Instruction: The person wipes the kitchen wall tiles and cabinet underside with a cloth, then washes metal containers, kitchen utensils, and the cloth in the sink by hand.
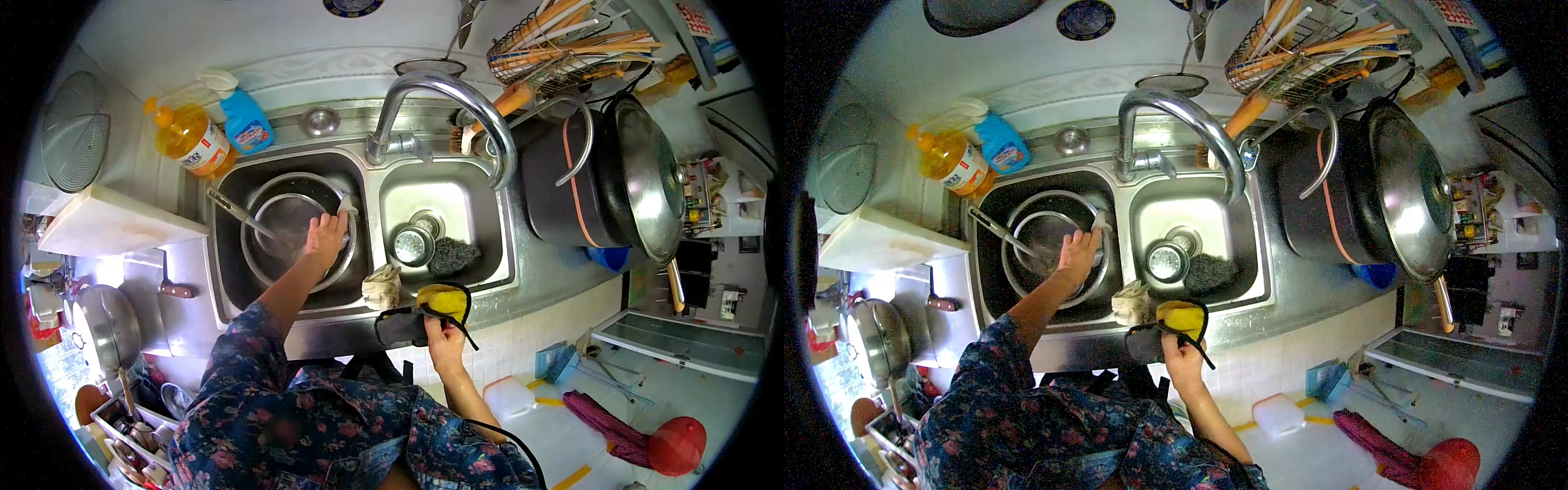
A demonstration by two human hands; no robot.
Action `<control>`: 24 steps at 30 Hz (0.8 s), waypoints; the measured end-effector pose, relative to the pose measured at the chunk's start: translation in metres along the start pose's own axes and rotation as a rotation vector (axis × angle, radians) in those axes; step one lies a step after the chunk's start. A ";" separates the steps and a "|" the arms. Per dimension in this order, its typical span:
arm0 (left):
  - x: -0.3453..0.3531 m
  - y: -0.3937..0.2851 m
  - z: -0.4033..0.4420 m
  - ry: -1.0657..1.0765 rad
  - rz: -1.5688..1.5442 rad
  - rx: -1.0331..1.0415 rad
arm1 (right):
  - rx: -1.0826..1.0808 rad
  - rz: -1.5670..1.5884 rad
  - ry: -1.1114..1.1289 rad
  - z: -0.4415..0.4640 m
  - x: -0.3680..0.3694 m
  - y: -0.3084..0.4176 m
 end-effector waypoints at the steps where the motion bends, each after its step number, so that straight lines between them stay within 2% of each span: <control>1: 0.005 -0.001 0.002 0.006 0.049 0.008 | -0.019 -0.042 0.009 0.000 0.000 0.005; 4: 0.008 0.000 0.007 0.155 -0.084 -0.056 | -0.034 -0.059 0.006 -0.001 0.002 0.007; 7: -0.026 0.011 0.002 0.063 -0.441 -0.188 | -0.005 -0.025 -0.019 -0.002 0.001 0.004; 10: -0.071 0.024 0.000 -0.289 -0.695 -0.101 | -0.024 0.005 -0.062 0.000 0.000 0.008; 13: -0.110 0.031 0.008 -0.069 -1.060 -0.125 | -0.024 -0.008 -0.072 0.002 -0.003 0.005; 14: -0.123 0.033 0.009 0.066 -1.134 -0.135 | -0.028 -0.001 -0.052 0.001 -0.005 -0.001; 19: -0.163 0.011 0.022 0.304 -1.631 -0.081 | -0.088 0.042 -0.093 -0.002 -0.008 0.001; 20: -0.169 0.002 0.022 0.334 -1.697 -0.058 | -0.099 0.054 -0.091 -0.004 -0.010 0.000; 24: -0.149 -0.038 0.027 0.472 -1.646 -0.016 | -0.044 -0.028 -0.064 -0.011 -0.019 -0.002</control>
Point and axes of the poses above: each hand's wrist, its own z-axis towards the middle knuckle, its own x-axis out of the palm, y = z × x, the point moved 1 cm from there along z, towards the middle knuckle, and after that the axes turned 13 degrees about -x, right-handed, at the moved point
